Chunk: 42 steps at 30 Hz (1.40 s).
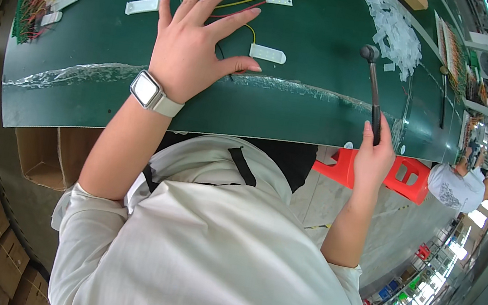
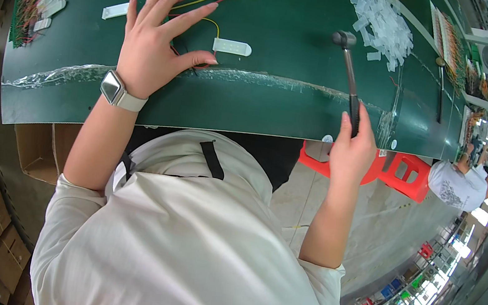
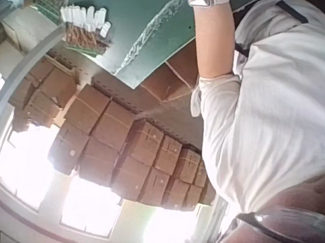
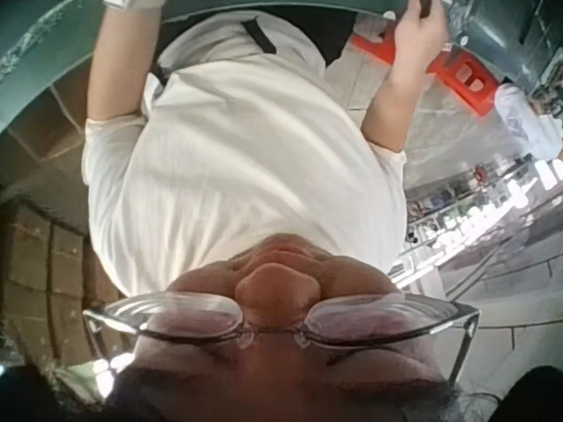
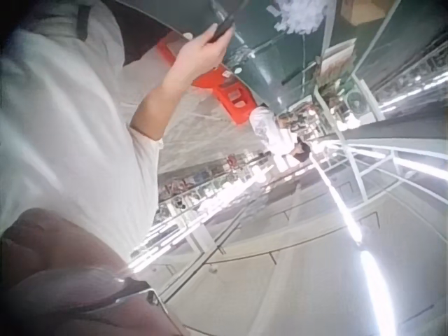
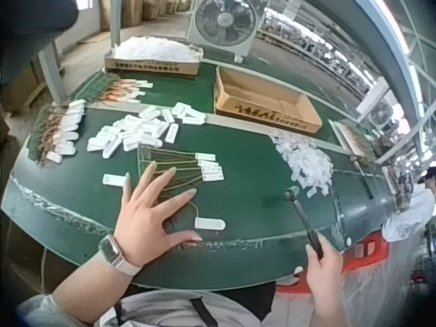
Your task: The person assembles LED light modules by attaching plastic covers onto the circuit boards by hand and securing them with a small hammer.
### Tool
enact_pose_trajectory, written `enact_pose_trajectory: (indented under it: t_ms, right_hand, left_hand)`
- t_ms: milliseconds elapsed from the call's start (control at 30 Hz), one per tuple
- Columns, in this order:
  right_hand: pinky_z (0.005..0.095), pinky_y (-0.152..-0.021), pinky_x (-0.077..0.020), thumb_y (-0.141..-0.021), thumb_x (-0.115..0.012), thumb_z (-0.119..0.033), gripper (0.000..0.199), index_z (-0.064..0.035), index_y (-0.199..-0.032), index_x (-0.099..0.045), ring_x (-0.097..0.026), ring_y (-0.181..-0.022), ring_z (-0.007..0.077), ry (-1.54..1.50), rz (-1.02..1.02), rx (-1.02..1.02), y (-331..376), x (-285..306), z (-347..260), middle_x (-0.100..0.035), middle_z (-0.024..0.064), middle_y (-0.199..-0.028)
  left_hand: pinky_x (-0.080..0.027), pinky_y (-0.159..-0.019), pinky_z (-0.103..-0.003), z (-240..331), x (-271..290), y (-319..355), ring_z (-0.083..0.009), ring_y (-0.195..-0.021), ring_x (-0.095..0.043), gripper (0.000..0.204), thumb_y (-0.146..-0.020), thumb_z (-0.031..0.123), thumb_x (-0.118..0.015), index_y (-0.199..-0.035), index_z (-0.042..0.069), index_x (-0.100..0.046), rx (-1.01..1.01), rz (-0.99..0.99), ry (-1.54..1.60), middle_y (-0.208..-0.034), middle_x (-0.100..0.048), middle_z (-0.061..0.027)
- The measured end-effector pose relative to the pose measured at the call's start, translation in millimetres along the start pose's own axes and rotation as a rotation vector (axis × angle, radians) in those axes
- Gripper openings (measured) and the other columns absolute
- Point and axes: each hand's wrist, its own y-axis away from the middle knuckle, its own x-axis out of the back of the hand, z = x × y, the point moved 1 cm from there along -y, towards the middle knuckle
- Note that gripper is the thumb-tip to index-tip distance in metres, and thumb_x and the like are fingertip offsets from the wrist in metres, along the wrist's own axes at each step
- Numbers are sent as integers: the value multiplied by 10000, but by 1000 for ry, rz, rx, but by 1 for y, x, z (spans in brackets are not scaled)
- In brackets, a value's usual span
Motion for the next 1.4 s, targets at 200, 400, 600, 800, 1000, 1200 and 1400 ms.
enact_pose_trajectory:
  t_ms: [200, 400, 600, 800, 1000, 1200, 1400]
  right_hand:
    - [437, -936, -537, -1007, -675, -209, 371, -77, -1353, -664, -686, -1087, 390, 177, 91, 62, -18, -4, 44, -721, 191, -1187]
    - [427, -957, -512, -1008, -682, -219, 375, -83, -1357, -668, -647, -1060, 341, 90, 28, -7, -25, -9, 36, -692, 130, -1139]
    - [423, -1038, -449, -969, -732, -206, 344, -118, -1301, -721, -584, -1163, 296, 118, 257, 293, -25, -10, 2, -680, 77, -1216]
    - [286, -753, -532, -943, -763, -114, 317, -51, -1253, -734, -680, -951, 147, -737, -251, 320, -21, -41, -67, -746, 60, -1067]
    - [205, -666, -506, -972, -754, -115, 253, -25, -1208, -756, -660, -822, 52, -1146, -689, -36, -31, -48, -125, -740, 33, -972]
    - [238, -685, -544, -934, -785, -108, 259, -37, -1183, -769, -675, -765, 76, -916, -326, 118, -60, -80, -87, -757, 47, -911]
    - [268, -675, -547, -904, -793, -102, 289, -51, -1187, -765, -683, -708, 136, -649, -207, 253, -75, -83, -82, -754, 91, -903]
  left_hand:
    - [-502, -1035, -422, -53, 51, -5, -317, -1245, -610, 461, -791, 204, -864, -1244, 204, -775, 150, 39, -133, -1383, -660, -59]
    - [-546, -926, -397, -111, 58, 4, -285, -1117, -667, 366, -815, 233, -853, -1160, 123, -797, 241, -168, -118, -1225, -724, -70]
    - [-560, -754, -311, -90, 78, -4, -168, -802, -702, 268, -817, 180, -864, -1039, 46, -795, 517, -296, 9, -927, -759, -68]
    - [-555, -757, -244, -43, 70, -17, -85, -795, -654, 291, -797, 72, -883, -1056, -13, -780, 525, -134, 581, -898, -752, -16]
    - [-572, -735, -270, 49, 35, -38, -132, -745, -666, 345, -745, 86, -901, -1070, 42, -793, 159, -201, 535, -901, -754, -66]
    - [-576, -694, -348, 38, 7, -63, -232, -745, -678, 437, -706, 276, -934, -1073, 91, -784, 20, -30, 244, -950, -740, -70]
    - [-544, -890, -423, 0, -30, -73, -310, -922, -676, 248, -823, 266, -837, -970, 72, -792, 124, -107, -82, -955, -738, -73]
